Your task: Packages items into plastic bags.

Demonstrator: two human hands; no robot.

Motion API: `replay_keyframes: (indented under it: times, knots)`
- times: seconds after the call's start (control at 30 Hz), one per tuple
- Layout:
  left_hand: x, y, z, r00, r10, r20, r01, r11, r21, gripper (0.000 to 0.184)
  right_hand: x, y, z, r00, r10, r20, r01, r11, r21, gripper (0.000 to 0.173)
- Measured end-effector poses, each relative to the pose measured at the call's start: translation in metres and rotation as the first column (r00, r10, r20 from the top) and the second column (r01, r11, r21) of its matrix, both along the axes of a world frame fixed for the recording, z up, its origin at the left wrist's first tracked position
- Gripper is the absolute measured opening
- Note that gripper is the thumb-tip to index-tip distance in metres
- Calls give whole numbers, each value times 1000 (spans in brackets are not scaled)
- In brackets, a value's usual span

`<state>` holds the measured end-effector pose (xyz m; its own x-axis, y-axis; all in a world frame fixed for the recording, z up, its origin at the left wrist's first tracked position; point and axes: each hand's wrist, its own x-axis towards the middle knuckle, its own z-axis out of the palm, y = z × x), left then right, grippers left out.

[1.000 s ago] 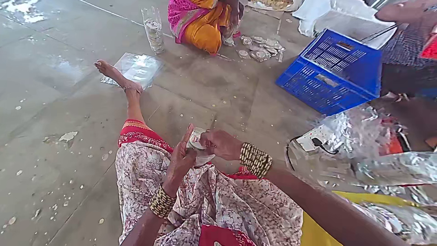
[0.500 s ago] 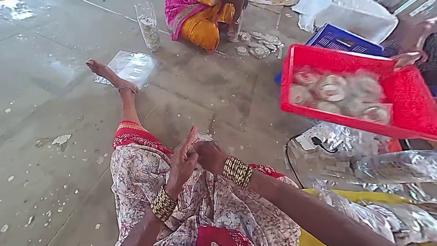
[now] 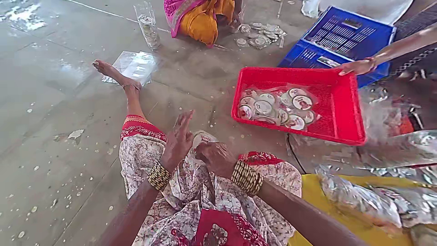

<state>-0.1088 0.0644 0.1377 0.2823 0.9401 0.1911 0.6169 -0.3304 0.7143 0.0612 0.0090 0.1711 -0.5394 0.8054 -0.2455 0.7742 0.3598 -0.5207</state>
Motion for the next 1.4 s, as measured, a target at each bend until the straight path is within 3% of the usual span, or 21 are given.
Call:
replay_keyframes:
  times: [0.07, 0.13, 0.23, 0.33, 0.43, 0.73, 0.8, 0.87, 0.93, 0.97, 1.0, 1.03, 1.1, 1.17, 1.23, 1.3, 1.37, 1.4]
  knots:
    - [-3, -6, -8, 1000, -1, -9, 0, 996, -84, 66, 8, 9, -6, 979, -104, -176, 92, 993, -72, 41]
    - [-7, -14, -19, 990, 16, 137, 15, 975, -223, 73, 8, 15, 1, 970, -148, -193, 135, 988, -79, 40]
    - [1, -19, -30, 869, 174, 463, 81, 874, -480, 55, -5, 34, 30, 975, -38, 220, 81, 978, -194, 31]
    - [17, -18, -35, 688, 265, 675, 116, 879, -463, 39, -23, 44, 37, 908, 105, 406, 19, 957, -289, 39]
    - [30, -15, -42, 577, 321, 751, 37, 909, -416, 35, -24, 61, 23, 925, 116, 361, -16, 963, -268, 37]
    - [37, -5, -45, 540, 369, 756, -57, 913, -405, 35, -24, 72, 5, 954, 68, 292, 11, 966, -259, 39]
    - [33, -3, -45, 556, 347, 755, -24, 915, -403, 38, -21, 67, 4, 981, 28, 191, 22, 966, -256, 38]
    - [28, -6, -45, 618, 306, 724, -6, 923, -385, 39, -7, 65, 1, 998, -15, -68, -1, 971, -239, 27]
    - [20, -9, -44, 682, 253, 686, 22, 931, -365, 37, 21, 60, -6, 877, -140, -459, 79, 986, -149, 18]
    - [16, -8, -45, 684, 211, 698, 59, 938, -341, 39, 40, 59, -14, 761, -232, -606, 238, 969, -72, 16]
    - [12, -4, -49, 672, 149, 725, 129, 941, -313, 46, 65, 63, -23, 660, -307, -686, 433, 901, 13, 16]
    - [6, 3, -55, 634, 74, 770, 245, 925, -290, 64, 100, 70, -31, 630, -395, -669, 607, 787, 107, 19]
    - [1, 25, -58, 568, 41, 822, 375, 876, -303, 95, 189, 86, -48, 603, -671, -430, 795, 548, 260, 31]
    - [2, 51, -59, 535, 76, 841, 418, 842, -342, 104, 269, 91, -53, 451, -880, -152, 873, 398, 284, 51]
    - [6, 77, -68, 622, 72, 780, 421, 809, -410, 97, 315, 80, -43, 251, -968, 28, 941, 251, 229, 66]
    - [18, 103, -88, 738, 34, 674, 421, 757, -499, 77, 337, 70, -5, 193, -919, 345, 980, 197, -24, 69]
    - [39, 123, -107, 825, -56, 563, 445, 678, -585, 60, 372, 62, -41, 100, -962, 254, 993, 110, 28, 70]
    - [50, 131, -115, 847, -128, 516, 471, 631, -617, 64, 401, 68, -70, 68, -982, 176, 996, 76, 41, 71]
